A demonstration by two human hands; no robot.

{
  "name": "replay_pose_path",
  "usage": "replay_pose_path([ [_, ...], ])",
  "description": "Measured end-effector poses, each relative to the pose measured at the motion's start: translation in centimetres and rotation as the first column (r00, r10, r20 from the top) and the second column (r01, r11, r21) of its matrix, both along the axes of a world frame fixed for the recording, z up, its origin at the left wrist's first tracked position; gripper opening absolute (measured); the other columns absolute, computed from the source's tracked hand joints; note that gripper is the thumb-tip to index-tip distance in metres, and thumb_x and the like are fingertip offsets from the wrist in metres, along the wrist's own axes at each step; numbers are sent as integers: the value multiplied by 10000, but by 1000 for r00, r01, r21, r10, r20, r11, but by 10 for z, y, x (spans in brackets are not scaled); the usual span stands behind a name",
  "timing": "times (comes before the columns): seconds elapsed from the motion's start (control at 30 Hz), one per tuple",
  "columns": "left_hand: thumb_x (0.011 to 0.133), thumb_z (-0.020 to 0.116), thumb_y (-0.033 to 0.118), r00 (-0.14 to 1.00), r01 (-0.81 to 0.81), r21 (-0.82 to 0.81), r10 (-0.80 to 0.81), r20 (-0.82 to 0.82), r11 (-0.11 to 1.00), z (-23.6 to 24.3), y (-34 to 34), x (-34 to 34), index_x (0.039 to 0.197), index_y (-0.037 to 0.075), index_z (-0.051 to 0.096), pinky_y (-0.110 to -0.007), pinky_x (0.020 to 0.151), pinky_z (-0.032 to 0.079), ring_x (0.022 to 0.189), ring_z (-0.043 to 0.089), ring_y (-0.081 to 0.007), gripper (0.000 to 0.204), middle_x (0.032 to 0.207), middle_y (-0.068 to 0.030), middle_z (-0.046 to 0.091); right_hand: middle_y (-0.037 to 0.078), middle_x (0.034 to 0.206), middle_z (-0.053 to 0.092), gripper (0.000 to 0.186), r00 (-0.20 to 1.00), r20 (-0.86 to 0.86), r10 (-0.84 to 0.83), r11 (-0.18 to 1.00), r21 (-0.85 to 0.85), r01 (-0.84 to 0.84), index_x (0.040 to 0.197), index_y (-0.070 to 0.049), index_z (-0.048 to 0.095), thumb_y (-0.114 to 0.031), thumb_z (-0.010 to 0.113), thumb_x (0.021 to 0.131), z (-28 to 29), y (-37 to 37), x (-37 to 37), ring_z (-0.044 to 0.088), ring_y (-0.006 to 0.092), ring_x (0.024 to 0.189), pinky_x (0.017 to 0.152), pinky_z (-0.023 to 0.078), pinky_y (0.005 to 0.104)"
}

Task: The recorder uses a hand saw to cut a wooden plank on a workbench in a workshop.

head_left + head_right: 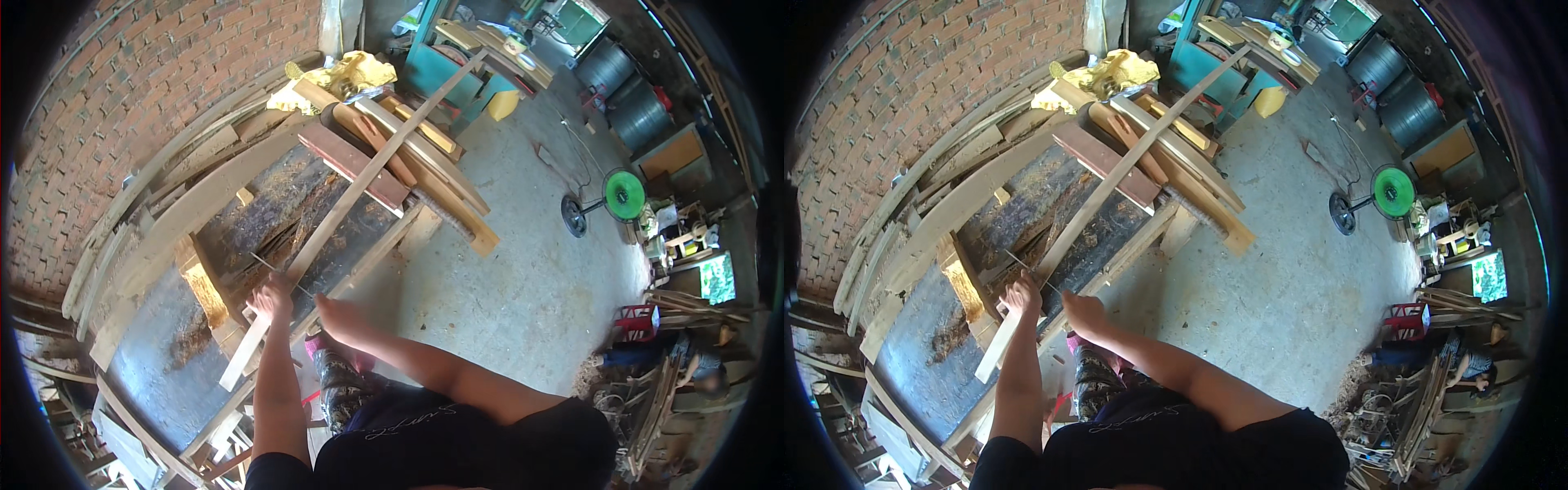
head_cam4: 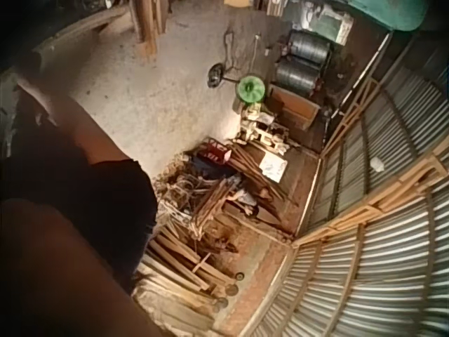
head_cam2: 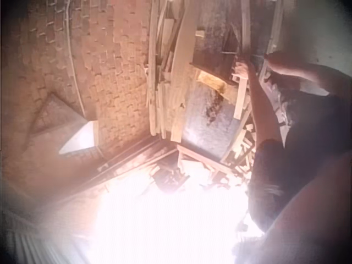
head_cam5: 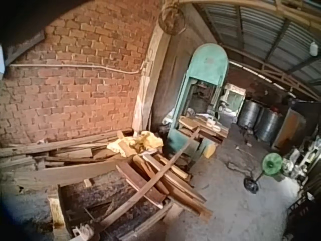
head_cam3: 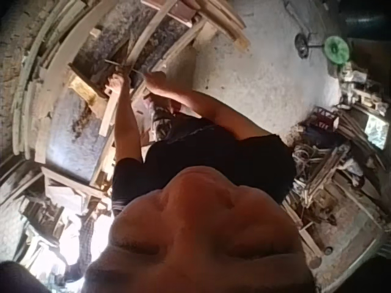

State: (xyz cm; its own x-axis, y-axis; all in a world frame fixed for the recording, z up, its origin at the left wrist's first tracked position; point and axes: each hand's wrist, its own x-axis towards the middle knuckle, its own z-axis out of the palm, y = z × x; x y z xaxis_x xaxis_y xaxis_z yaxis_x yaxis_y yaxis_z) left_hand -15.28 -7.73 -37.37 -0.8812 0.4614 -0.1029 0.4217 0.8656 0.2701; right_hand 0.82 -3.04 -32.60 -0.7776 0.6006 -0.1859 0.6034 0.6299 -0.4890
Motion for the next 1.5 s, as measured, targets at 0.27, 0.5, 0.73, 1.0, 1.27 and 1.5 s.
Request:
replay_pose_path([
  [0.27,989,257,443,998,-62,-45,61,-19,997,-3,-5,-3,806,34,721,-472,965,333,958,626,-292,645,897,-167,692,195,681,630,218,995,-27,94,996,14,-93,968,16,508,-156,375,946,-5,-1,-2,638,378,615,540,493,503],
  [0.5,989,250,426,997,-67,-75,64,-49,995,-19,-11,-7,849,55,721,-463,971,335,1002,614,-286,616,926,-131,702,220,700,625,227,994,25,103,994,-33,-102,941,19,508,-148,353,946,5,4,-31,641,400,659,592,496,517],
  [0.73,964,301,378,989,-115,18,117,-96,993,-31,0,-8,752,52,731,-459,1006,310,1050,593,-233,580,866,-120,705,181,643,626,143,992,-32,126,987,107,-122,920,1,544,-97,449,876,9,11,-26,644,376,606,539,504,479],
  [1.0,951,326,367,978,-136,53,142,-152,989,-34,-5,-5,641,56,702,-455,937,337,921,622,-271,578,746,-125,693,208,639,624,131,988,7,157,985,70,-157,908,9,524,-95,453,871,8,11,-30,649,402,636,564,517,485],
  [1.27,949,324,352,984,-82,65,92,-153,995,-28,0,-7,605,45,688,-433,877,361,862,618,-269,588,680,-133,675,229,684,636,118,990,-24,141,988,68,-140,892,21,526,-72,466,850,-2,17,-47,660,392,666,581,526,473],
  [1.5,950,333,354,986,-72,49,79,-148,996,-29,5,0,590,41,685,-424,895,346,860,616,-271,593,663,-140,667,216,684,637,85,987,-2,162,984,76,-162,874,0,537,-56,495,827,-2,26,-36,658,395,665,568,520,472],
])
